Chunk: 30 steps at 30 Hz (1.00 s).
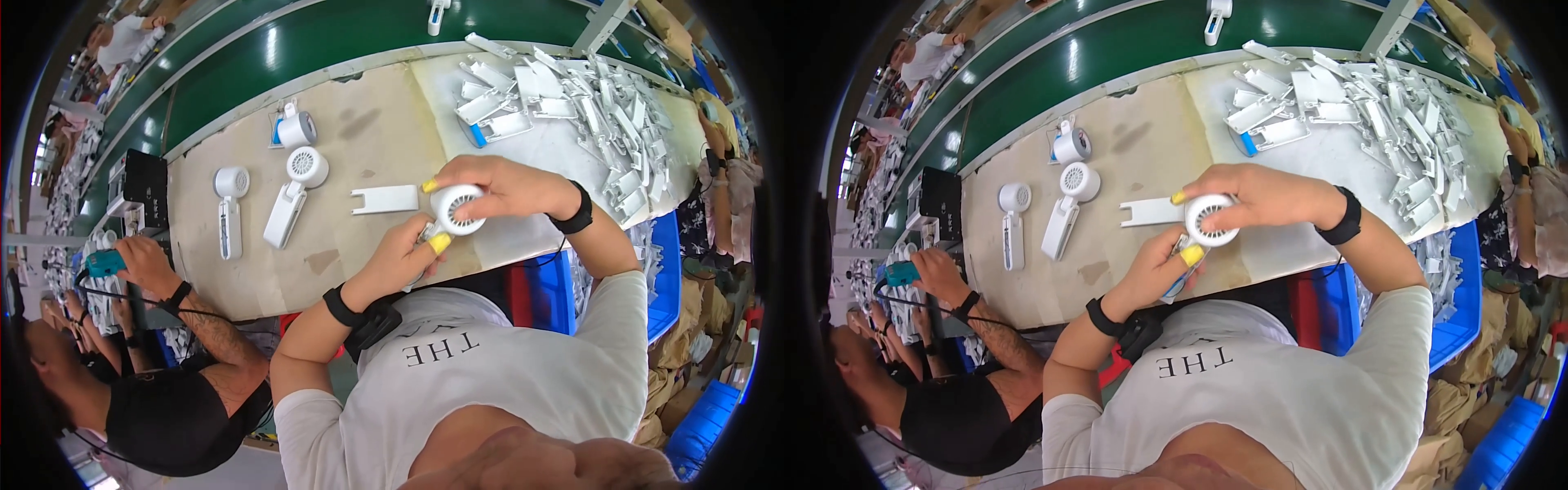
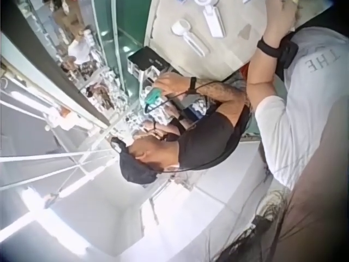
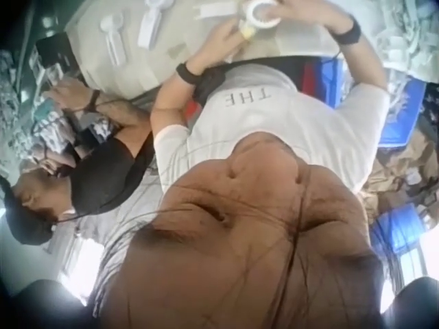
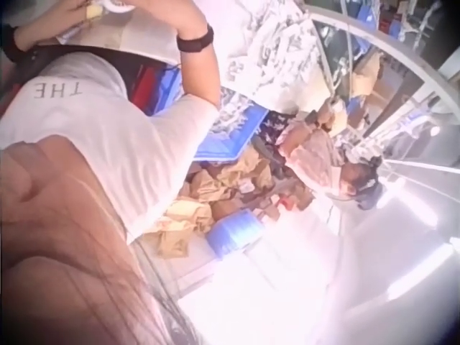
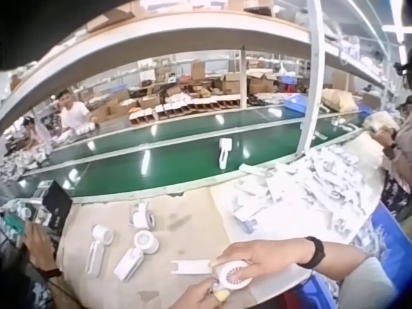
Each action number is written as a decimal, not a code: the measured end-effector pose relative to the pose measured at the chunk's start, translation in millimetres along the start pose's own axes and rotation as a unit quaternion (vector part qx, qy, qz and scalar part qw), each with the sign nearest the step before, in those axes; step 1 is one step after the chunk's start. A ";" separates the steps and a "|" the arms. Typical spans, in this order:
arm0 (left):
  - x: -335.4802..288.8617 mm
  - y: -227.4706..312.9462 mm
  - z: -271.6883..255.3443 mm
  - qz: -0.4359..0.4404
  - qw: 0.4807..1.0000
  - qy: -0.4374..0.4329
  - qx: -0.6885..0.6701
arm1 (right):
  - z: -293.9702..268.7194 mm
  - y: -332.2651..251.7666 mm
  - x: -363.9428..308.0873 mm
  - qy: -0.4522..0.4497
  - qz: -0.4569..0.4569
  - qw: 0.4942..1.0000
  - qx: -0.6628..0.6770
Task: The person assembles a handheld fan by joining the fan head to the handle, inserting a battery, and snapping a plastic cover into place. They repeat this process multiple times, placing each completed fan on the table.
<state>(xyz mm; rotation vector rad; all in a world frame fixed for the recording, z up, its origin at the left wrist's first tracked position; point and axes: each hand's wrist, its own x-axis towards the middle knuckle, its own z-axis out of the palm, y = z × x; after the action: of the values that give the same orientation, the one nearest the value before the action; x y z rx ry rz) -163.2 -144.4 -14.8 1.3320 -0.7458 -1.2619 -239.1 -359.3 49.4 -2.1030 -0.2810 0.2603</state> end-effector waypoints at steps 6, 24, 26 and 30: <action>4.7 9.0 -0.6 0.047 0.974 0.021 -0.220 | -17.1 27.7 1.8 0.147 0.050 0.979 0.136; 13.4 8.0 -42.8 0.207 0.938 0.181 -0.212 | -29.0 106.2 -25.1 0.363 0.177 0.865 -0.297; 17.9 5.5 -39.7 0.216 0.932 0.199 -0.212 | -10.8 81.9 -17.9 0.403 0.003 0.877 -0.262; 22.7 2.2 -30.9 0.253 0.903 0.223 -0.268 | 35.8 -16.1 8.2 0.270 -0.006 0.936 -0.225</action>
<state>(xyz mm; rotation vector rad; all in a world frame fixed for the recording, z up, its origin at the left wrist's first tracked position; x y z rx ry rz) -128.2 -157.4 -23.6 0.8417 -0.3393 -0.6346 -243.5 -319.7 44.1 -2.5210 -0.0188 -0.4321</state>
